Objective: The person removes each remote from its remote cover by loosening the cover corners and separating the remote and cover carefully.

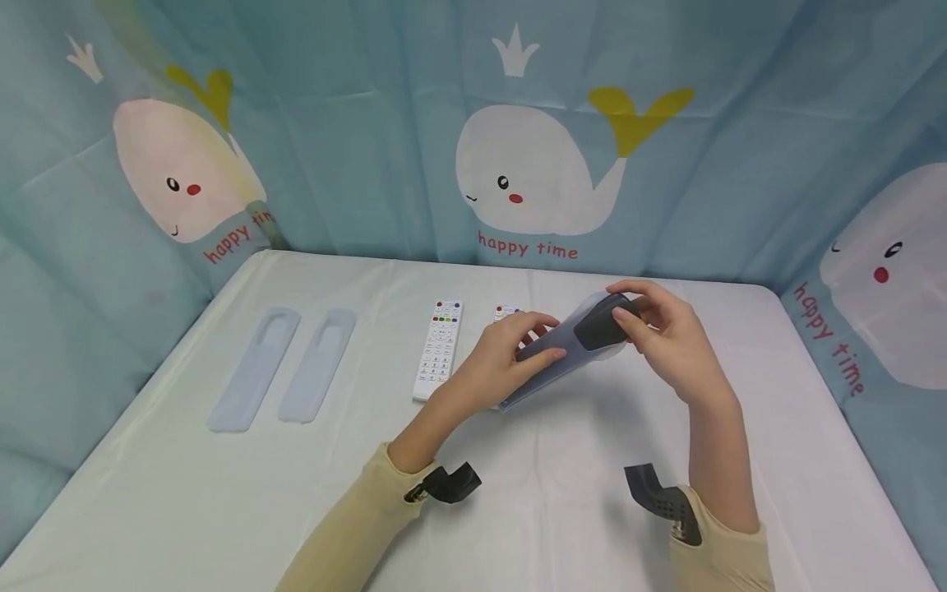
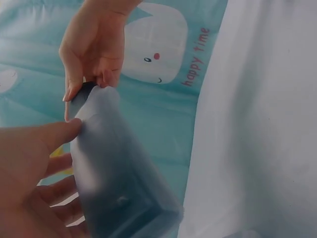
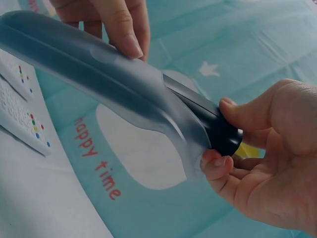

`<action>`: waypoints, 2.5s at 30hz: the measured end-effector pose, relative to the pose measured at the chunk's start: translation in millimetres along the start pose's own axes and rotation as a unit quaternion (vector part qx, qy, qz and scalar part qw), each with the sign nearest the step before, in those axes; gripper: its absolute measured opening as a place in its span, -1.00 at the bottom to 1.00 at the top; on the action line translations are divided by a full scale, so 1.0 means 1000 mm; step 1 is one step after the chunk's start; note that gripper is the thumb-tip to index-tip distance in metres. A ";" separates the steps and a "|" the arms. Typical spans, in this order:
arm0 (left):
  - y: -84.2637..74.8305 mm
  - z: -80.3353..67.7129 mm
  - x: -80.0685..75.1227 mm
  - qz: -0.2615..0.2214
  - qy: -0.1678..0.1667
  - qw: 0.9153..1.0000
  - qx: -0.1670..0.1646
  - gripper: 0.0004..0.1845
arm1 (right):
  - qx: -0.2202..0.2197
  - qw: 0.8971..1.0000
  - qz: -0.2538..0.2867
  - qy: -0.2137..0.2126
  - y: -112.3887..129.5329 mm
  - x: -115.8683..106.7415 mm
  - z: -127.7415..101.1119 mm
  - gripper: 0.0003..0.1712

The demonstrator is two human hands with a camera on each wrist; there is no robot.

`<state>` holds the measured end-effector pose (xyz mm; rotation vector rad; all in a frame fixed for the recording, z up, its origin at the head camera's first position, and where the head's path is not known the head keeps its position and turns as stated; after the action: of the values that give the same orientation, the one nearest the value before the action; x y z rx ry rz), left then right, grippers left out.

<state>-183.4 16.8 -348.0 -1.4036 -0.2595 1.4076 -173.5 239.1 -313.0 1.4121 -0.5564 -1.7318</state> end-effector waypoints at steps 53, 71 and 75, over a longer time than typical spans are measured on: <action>0.017 0.004 0.006 -0.151 0.033 0.988 -0.024 -0.88 | 0.061 0.998 0.025 -0.015 -0.007 -0.007 0.000 -0.57; 0.016 0.004 0.004 -0.079 0.034 0.996 0.020 -0.84 | 0.041 0.997 0.052 -0.034 -0.004 -0.005 0.001 -0.60; 0.017 0.004 0.004 -0.068 0.041 0.997 0.025 -0.84 | 0.036 0.996 0.068 -0.042 -0.004 -0.004 0.000 -0.61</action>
<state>-194.6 15.5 -362.5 -1.3732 -0.2596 1.2340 -175.0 244.8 -313.4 1.3222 -0.7503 -1.6822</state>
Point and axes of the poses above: each hand's wrist, its own z-axis towards the middle knuckle, its own x-axis out of the palm, y = z × x, the point moved 4 cm from there along z, towards the middle knuckle, and after that the axes turned 4 degrees about -z, right-handed, at the moved point
